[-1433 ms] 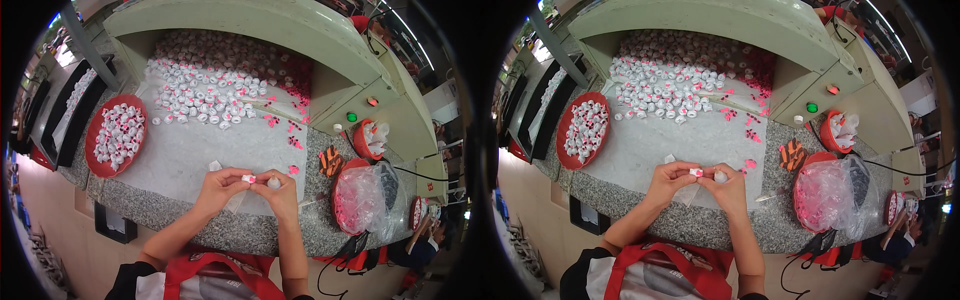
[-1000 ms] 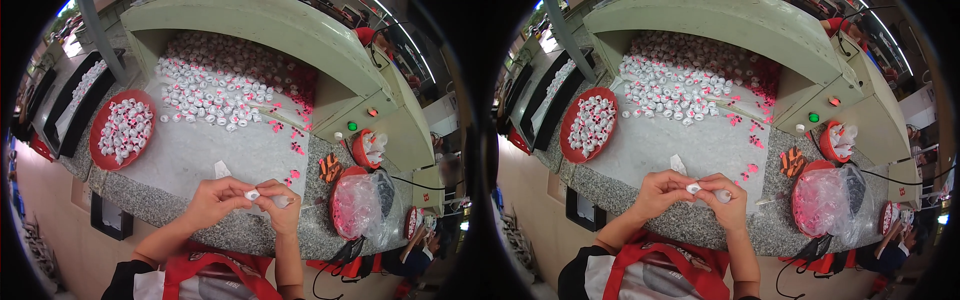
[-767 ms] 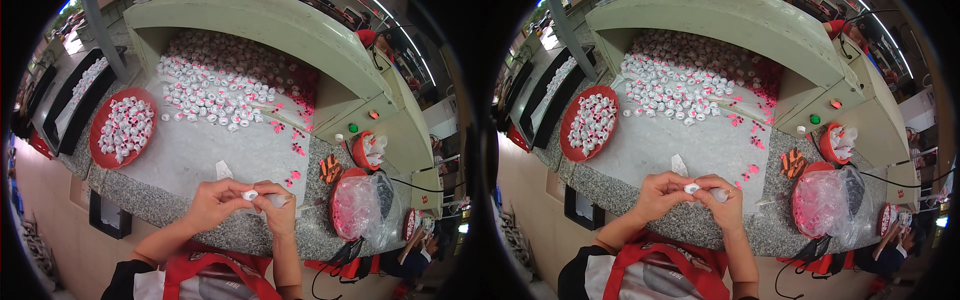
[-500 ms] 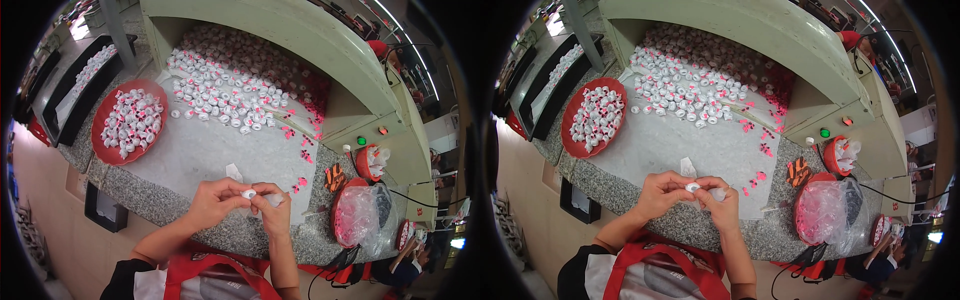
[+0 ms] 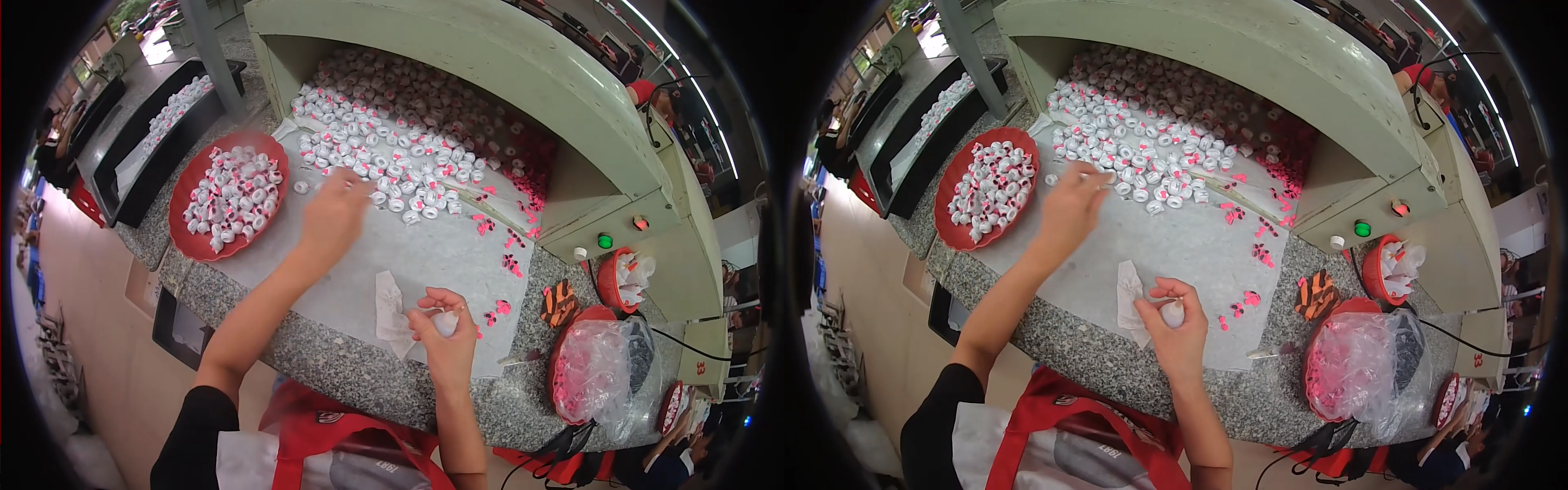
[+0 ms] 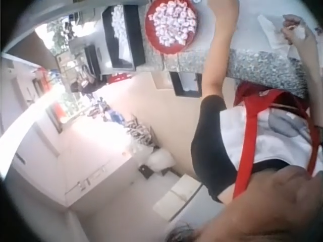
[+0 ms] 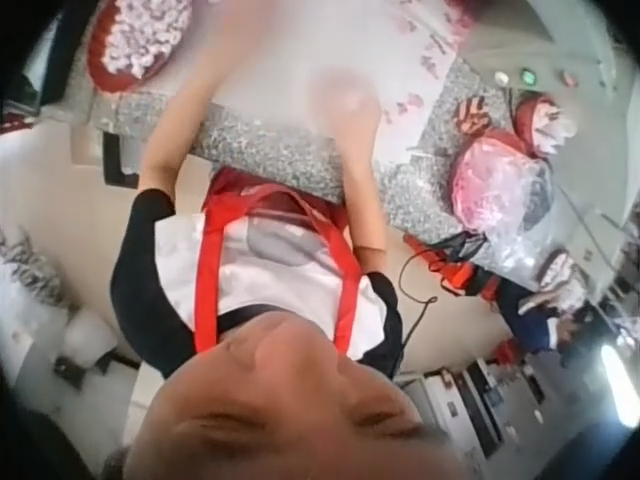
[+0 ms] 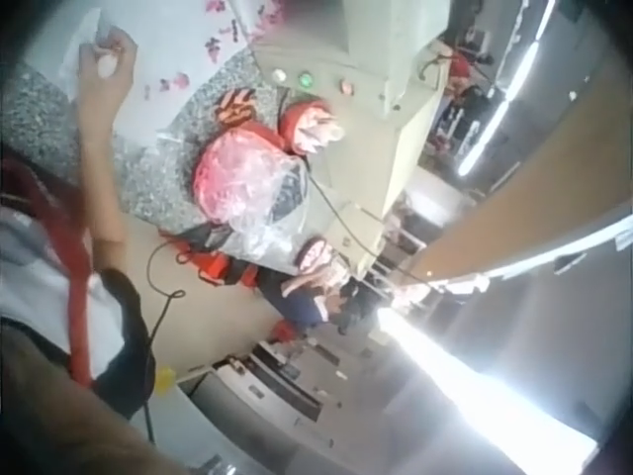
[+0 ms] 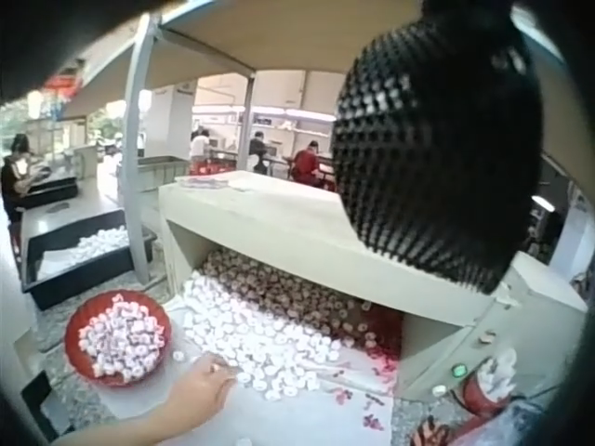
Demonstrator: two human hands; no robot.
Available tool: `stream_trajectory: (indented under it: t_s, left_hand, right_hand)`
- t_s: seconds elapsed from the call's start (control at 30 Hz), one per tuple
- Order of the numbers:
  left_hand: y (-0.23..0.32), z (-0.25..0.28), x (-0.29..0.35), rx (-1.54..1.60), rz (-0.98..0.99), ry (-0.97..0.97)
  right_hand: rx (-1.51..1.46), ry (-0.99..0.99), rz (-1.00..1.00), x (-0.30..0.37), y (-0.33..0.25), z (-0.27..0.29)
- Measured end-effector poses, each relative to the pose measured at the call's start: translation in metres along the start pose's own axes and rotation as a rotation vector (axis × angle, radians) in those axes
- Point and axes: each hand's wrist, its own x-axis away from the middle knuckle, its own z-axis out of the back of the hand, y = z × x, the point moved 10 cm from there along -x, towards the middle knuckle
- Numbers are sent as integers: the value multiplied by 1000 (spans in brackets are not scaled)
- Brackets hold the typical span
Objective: Applying small pink bows to white plastic Hello Kitty-shaped charms using a glue bottle.
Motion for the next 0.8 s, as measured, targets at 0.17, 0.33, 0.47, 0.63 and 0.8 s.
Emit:
stream_trajectory:
  t_s: [0.17, 0.33, 0.47, 0.63, 0.8]
  left_hand:
    - [17, -83, -2, -100, -100, -220]
    - [34, -47, 16, 344, 83, -217]
    - [59, -42, 72, 1523, 804, -505]
    - [89, -3, 75, 1443, 432, -450]
    - [89, 18, 69, 1164, 345, -341]
  right_hand:
    - [-91, 95, 47, 18, -1, 36]
    - [-214, 153, 131, 22, -23, 47]
    - [-161, 248, 112, 38, -49, 55]
    - [205, 385, 508, 74, -99, 45]
    - [408, 415, 686, 86, -114, 40]
